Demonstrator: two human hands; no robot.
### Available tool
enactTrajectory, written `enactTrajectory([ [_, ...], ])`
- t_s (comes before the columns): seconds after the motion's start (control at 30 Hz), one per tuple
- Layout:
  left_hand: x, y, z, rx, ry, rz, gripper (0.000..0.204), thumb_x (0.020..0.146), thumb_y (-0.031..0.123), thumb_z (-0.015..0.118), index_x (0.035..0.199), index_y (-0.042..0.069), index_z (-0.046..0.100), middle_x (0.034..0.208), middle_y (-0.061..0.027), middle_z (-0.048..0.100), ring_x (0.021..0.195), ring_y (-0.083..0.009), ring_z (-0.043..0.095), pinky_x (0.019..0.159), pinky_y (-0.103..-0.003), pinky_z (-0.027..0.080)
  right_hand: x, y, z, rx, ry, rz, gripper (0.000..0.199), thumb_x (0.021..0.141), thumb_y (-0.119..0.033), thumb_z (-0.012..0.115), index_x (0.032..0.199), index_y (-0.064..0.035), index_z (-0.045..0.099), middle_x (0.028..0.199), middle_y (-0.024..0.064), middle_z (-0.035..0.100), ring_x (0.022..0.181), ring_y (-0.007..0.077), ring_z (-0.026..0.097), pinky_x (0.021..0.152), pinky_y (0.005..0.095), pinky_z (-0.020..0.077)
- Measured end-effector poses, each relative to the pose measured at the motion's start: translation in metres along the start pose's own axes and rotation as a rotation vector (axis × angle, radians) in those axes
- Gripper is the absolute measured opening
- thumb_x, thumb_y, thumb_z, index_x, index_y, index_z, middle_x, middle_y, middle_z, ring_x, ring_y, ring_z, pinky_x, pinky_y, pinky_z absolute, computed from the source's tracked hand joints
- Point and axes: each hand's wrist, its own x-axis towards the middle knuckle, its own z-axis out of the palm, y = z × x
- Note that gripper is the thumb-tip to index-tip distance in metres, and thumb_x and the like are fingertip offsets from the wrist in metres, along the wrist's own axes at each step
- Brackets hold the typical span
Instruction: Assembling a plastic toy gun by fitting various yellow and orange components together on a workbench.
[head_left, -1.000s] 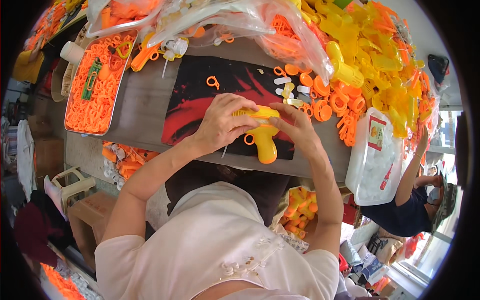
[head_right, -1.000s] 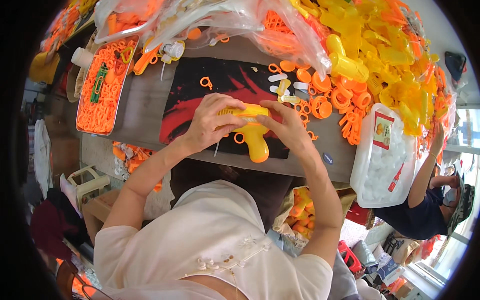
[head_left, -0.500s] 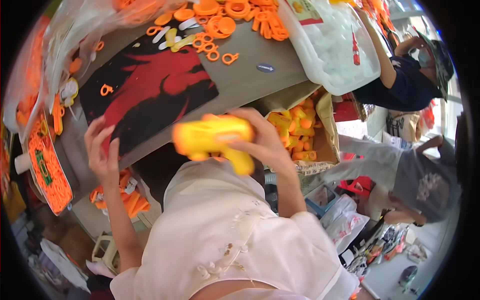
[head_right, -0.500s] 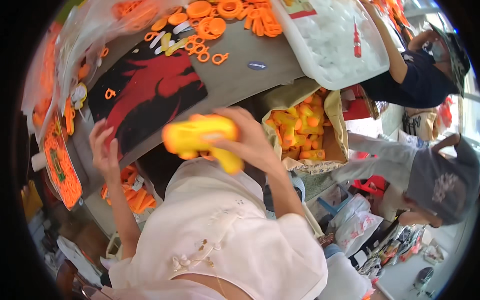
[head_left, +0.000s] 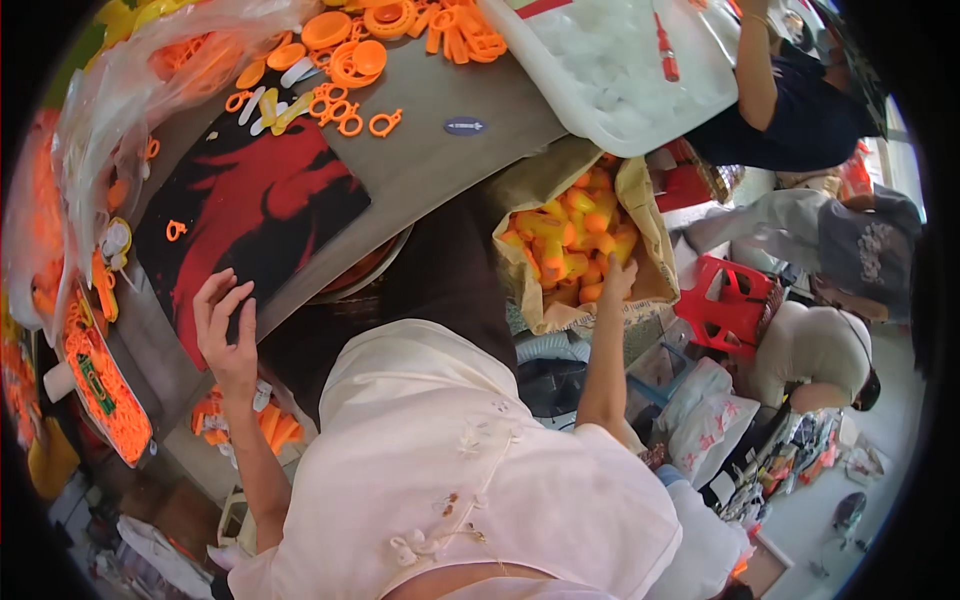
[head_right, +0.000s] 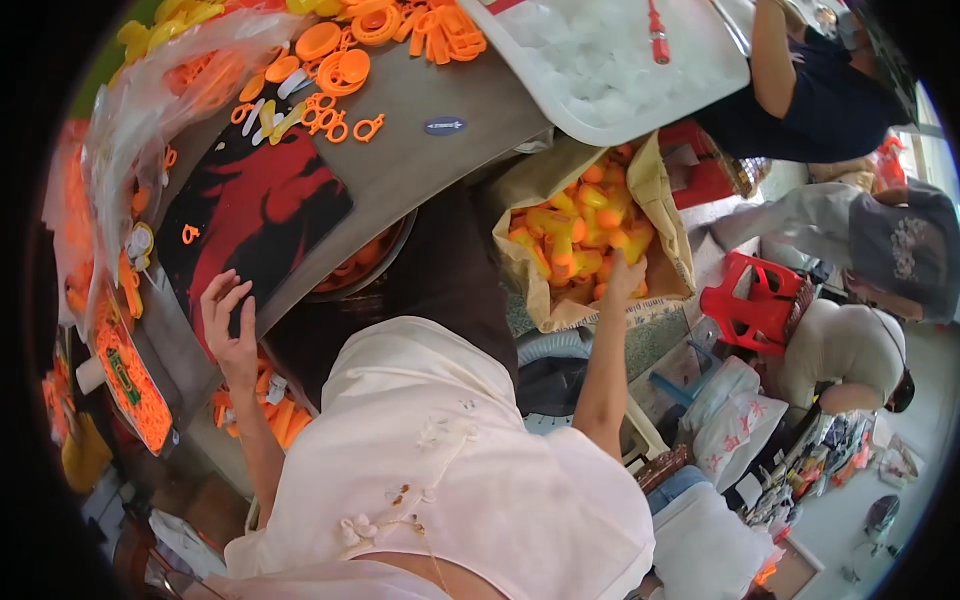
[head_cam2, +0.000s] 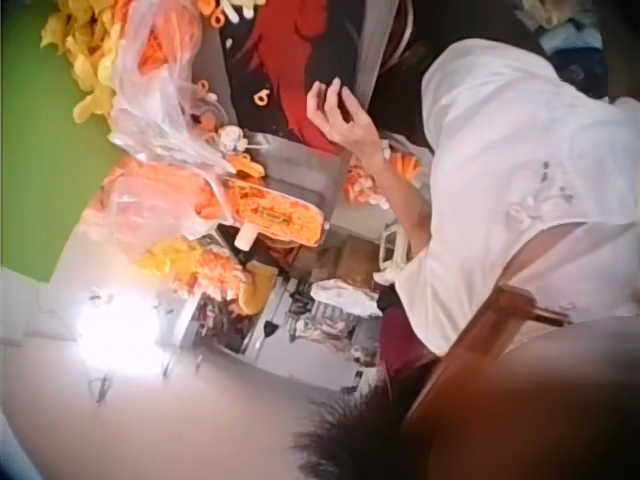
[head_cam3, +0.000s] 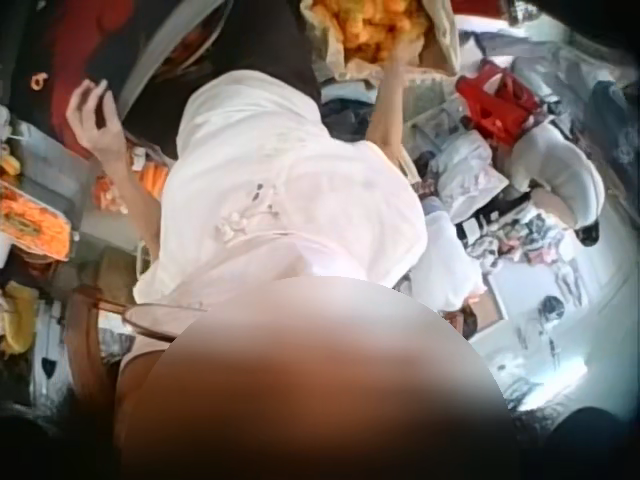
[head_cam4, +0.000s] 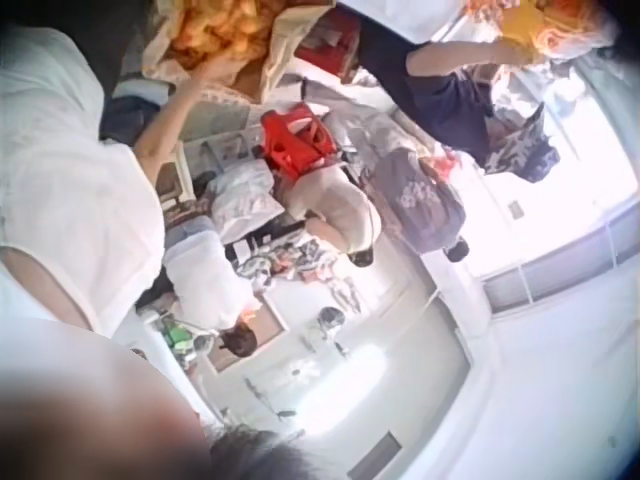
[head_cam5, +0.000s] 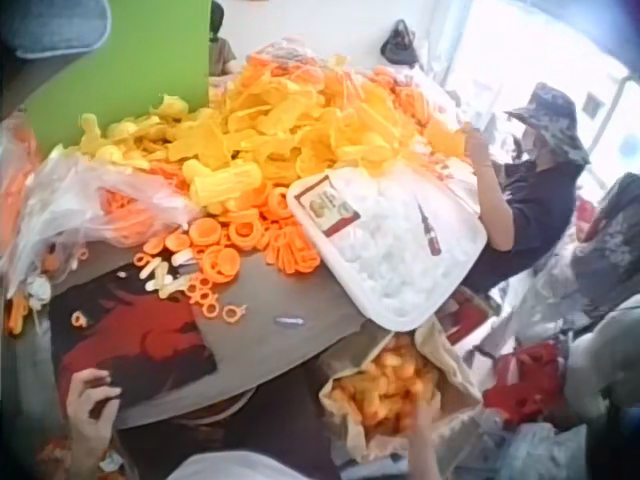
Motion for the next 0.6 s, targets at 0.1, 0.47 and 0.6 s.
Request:
enactTrajectory([
  [0.1,-0.026,-0.006,-0.035,0.063,0.126,-0.103,0.019,0.084,-0.004,0.064,0.101,0.003,0.069,0.117,-0.0113,0.059,0.108,-0.0235,0.06,0.095,-0.034,0.047,-0.111,-0.114,0.081,0.085,-0.165,-0.405,0.035,0.091,-0.006,0.058,0.125,0.0023,0.052,0.128,0.0152,0.052,0.118,0.0274,0.049,0.097,0.036,0.0402],
  [0.47,-0.088,-0.005,-0.058,0.08,0.602,-0.266,0.013,0.085,-0.002,0.064,0.096,0.003,0.068,0.1,-0.0088,0.064,0.092,-0.0213,0.064,0.08,-0.032,0.051,-0.335,-0.307,0.137,0.358,-1.045,-1.272,0.023,0.088,0.003,0.06,0.11,-0.0032,0.064,0.122,0.0137,0.057,0.115,0.0289,0.053,0.098,0.0381,0.0407],
  [0.6,-0.148,-0.031,-0.07,-0.064,0.98,-0.475,0.014,0.09,-0.001,0.058,0.101,0.001,0.066,0.102,-0.0069,0.062,0.088,-0.0159,0.062,0.08,-0.028,0.051,-0.34,-0.299,0.151,0.183,-1.014,-1.495,0.029,0.086,-0.003,0.063,0.115,-0.0046,0.063,0.129,0.0135,0.055,0.123,0.0325,0.048,0.112,0.0472,0.0276],
])
